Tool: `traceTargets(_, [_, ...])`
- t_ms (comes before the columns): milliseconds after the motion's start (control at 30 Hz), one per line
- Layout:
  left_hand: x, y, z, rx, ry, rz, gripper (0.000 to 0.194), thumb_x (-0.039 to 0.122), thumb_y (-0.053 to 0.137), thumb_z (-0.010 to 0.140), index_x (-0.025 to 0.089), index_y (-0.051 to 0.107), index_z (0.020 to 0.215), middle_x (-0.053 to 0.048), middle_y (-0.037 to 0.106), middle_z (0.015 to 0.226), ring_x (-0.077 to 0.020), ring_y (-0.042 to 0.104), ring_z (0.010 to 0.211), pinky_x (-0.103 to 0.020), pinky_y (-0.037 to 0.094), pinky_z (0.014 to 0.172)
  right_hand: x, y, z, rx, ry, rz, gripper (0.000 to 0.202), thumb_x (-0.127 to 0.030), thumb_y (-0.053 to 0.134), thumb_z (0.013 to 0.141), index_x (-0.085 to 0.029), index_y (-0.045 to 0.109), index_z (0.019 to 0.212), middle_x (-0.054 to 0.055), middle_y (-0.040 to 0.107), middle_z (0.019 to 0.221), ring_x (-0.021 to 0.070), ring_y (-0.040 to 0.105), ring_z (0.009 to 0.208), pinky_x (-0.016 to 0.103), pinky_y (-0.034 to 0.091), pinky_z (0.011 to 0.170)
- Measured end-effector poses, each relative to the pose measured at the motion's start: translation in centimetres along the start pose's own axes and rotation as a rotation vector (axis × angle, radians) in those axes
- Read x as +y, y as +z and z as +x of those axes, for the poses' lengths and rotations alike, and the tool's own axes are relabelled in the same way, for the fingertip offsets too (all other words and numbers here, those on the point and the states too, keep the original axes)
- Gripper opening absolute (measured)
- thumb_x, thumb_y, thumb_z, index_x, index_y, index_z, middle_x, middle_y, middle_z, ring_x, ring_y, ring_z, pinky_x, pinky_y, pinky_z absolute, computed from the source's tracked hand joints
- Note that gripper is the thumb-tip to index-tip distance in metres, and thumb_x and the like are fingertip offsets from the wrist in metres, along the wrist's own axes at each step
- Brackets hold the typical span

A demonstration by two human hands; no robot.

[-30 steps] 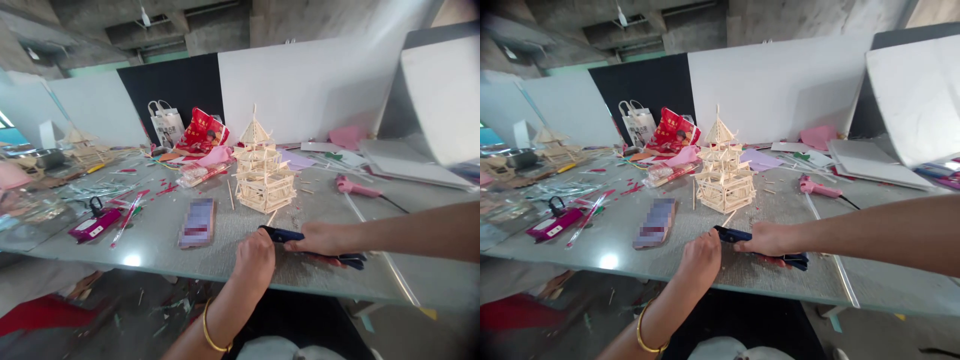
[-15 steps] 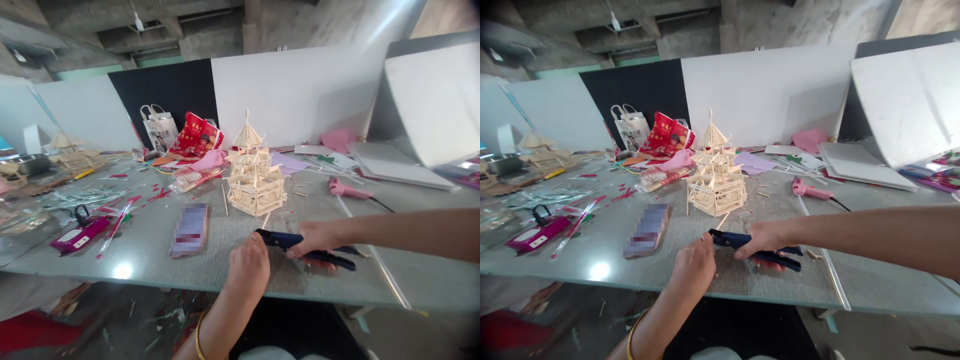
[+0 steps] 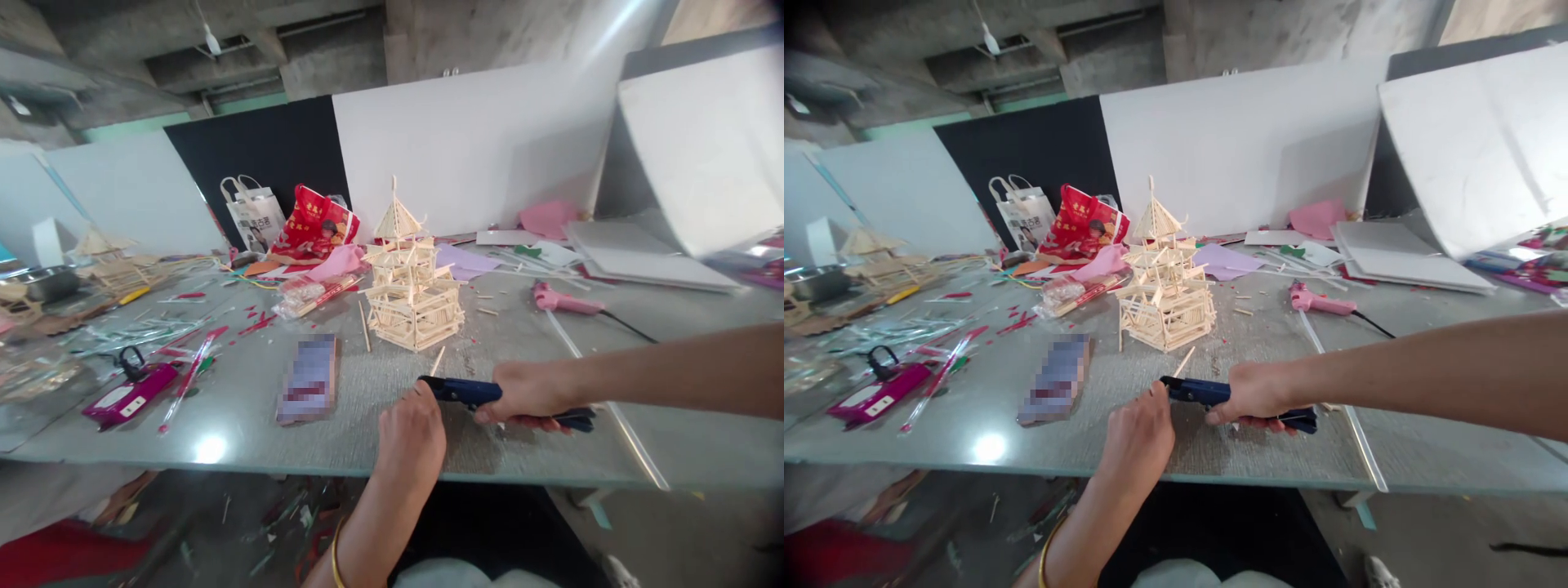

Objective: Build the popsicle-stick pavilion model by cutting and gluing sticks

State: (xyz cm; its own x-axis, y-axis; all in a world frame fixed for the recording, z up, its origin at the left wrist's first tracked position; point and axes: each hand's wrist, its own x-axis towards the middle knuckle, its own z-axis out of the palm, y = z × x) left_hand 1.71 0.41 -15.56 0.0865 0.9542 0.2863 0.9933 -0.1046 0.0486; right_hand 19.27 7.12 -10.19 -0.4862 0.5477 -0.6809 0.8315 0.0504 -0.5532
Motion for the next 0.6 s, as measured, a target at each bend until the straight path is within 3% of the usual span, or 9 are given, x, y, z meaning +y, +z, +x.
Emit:
traceTargets(300, [-0.5,0.4,0.7,0.021,0.003,0.041,0.024,0.005,0.031,0.082,0.012,0.053,0.088,-0.008,0.062,0.068,-0.0238,0.064,0.061,-0.031,0.046,0.05,0.9,-1.0,2.3,0.032,-0.031,-0.044,0.053,-0.066,0.051,0.067,-0.017,0.037,0.053,-0.006,0.035,0.038,0.0058,0.032,0.028,0.018,0.027,0.027])
traceTargets(467, [-1.6,0.3,0.7,-0.01,-0.094,0.036,0.024,0.012,0.028,0.086,0.015,0.051,0.084,-0.007,0.063,0.06,-0.0247,0.065,0.058,-0.029,0.043,0.048,-0.2,-1.3,1.9,-0.025,-0.031,-0.138,0.05,-0.064,0.042,0.073,-0.017,0.044,0.057,-0.002,0.045,0.044,0.0104,0.046,0.037,0.022,0.039,0.037])
traceTargets(533, [-2.3,-0.2,0.3,-0.025,-0.13,-0.032,0.023,0.018,0.028,0.088,0.017,0.05,0.082,-0.006,0.063,0.06,-0.0239,0.064,0.058,-0.029,0.041,0.049,0.0,-1.5,1.1,0.07,-0.06,-0.23,0.041,-0.054,0.05,0.071,-0.016,0.047,0.057,-0.001,0.047,0.047,0.0123,0.05,0.045,0.024,0.041,0.044])
traceTargets(600, [-3.3,-0.9,0.0,-0.018,-0.132,-0.195,0.023,0.025,0.028,0.09,0.018,0.049,0.082,-0.003,0.062,0.059,-0.0207,0.063,0.057,-0.027,0.04,0.052,0.9,-1.9,0.0,0.252,-0.081,-0.339,0.029,-0.042,0.058,0.066,-0.016,0.049,0.056,0.001,0.046,0.051,0.0156,0.052,0.055,0.026,0.042,0.052])
